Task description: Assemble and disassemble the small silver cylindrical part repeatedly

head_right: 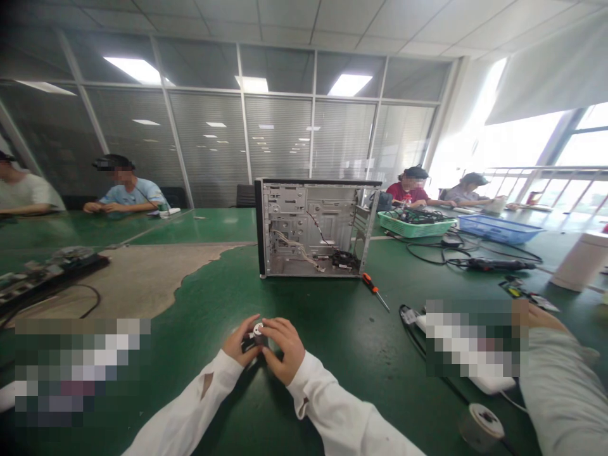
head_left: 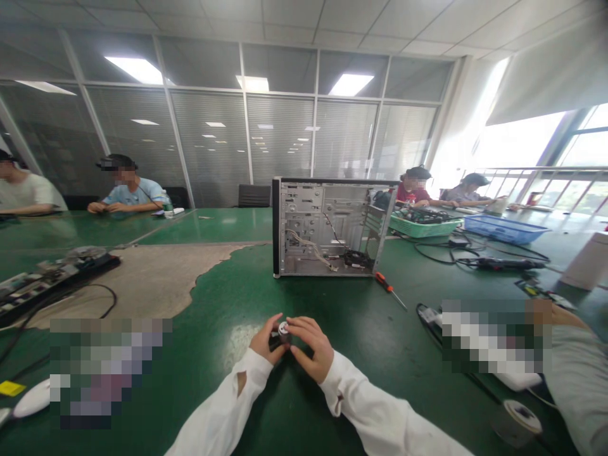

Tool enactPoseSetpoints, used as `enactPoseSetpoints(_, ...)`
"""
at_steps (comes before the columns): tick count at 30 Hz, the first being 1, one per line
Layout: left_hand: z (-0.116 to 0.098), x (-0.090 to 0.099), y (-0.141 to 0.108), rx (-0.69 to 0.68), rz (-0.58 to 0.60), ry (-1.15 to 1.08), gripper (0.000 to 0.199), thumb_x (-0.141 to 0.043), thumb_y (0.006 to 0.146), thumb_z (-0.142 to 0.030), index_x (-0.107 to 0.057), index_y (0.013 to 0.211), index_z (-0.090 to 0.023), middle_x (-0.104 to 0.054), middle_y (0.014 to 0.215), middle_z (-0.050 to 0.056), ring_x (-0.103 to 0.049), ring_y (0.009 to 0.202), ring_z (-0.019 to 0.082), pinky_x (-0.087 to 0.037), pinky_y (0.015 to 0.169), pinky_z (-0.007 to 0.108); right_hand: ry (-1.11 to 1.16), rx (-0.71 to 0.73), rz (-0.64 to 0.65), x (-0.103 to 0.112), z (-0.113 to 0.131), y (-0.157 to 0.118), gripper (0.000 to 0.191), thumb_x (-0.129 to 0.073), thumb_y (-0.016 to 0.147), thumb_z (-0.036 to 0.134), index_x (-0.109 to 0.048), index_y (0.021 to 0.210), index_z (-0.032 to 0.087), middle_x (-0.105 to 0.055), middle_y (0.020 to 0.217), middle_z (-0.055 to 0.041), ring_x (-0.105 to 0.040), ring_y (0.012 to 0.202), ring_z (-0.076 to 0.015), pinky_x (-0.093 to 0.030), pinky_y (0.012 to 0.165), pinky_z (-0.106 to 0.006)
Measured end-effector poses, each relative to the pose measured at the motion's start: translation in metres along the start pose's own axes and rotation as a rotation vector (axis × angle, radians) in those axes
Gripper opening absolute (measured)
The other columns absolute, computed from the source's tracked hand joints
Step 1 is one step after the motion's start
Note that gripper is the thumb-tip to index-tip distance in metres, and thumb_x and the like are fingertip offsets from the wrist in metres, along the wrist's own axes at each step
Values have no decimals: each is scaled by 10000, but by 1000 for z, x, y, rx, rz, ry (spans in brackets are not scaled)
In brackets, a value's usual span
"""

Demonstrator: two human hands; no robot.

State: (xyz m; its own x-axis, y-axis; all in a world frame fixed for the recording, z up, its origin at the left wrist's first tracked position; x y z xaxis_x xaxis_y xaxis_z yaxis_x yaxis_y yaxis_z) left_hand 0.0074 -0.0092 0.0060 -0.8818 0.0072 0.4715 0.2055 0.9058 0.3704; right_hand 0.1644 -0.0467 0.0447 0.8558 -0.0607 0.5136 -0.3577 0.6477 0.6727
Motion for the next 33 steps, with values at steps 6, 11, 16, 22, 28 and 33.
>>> enactPoseSetpoints(6, 0, -1, 0, -5, -12, -14, 561, -595, 540, -177, -438, 1078, -209, -596, 934, 45, -550, 856, 193, -422, 759, 311, -11, -24, 26, -3, -1, -1, 450, -497, 672, 165, -476, 1111, 265, -496, 1142, -35, -391, 1067, -222, -305, 900, -426)
enactPoseSetpoints(11, -3, -1, 0, -26, -19, -19, 523, -584, 545, -171, -461, 1053, -203, -575, 991, 57, -543, 875, 195, -414, 789, 318, -13, -27, -1, -6, -2, 1, 442, -499, 663, 156, -495, 1091, 265, -514, 1112, -36, -413, 1033, -216, -314, 893, -415)
enactPoseSetpoints(16, -6, -1, 0, -29, -10, -25, 511, -576, 541, -153, -478, 1040, -200, -568, 1014, 61, -536, 886, 209, -404, 808, 346, -5, -8, -32, -5, -5, 6, 460, -506, 661, 156, -481, 1106, 270, -501, 1125, -37, -419, 1020, -214, -334, 877, -408)
enactPoseSetpoints(22, -1, 3, 3, 67, -97, 10, 522, -625, 498, -158, -514, 1004, -216, -591, 955, 42, -543, 865, 218, -391, 818, 363, -105, -107, -48, 6, -34, 0, 432, -504, 661, 165, -505, 1080, 266, -528, 1096, -37, -426, 1014, -209, -334, 872, -403)
enactPoseSetpoints(28, 12, 15, 11, 103, -202, 36, 471, -625, 499, -170, -535, 960, -213, -595, 918, 38, -546, 847, 222, -383, 822, 355, -261, -311, 105, 3, -69, -16, 301, -520, 633, 192, -613, 913, 252, -598, 988, -52, -475, 947, -237, -366, 786, -423)
enactPoseSetpoints(33, 28, 20, 14, 87, -200, 114, 525, -610, 510, -163, -494, 1022, -171, -568, 988, 74, -527, 911, 241, -366, 846, 364, -318, -314, 189, 5, -73, -21, 317, -497, 626, 187, -604, 916, 259, -571, 1054, -28, -452, 998, -233, -352, 788, -410)
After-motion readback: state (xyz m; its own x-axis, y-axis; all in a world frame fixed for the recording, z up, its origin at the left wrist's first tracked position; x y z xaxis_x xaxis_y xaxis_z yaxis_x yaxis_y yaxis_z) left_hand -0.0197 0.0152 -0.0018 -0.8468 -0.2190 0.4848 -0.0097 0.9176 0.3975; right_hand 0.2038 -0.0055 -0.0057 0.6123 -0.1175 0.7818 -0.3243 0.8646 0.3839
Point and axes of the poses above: each hand's wrist, its own y-axis towards the middle knuckle, its own x-axis out of the back of the hand, z = x × y, the point moved 1 cm from there along y, towards the middle knuckle
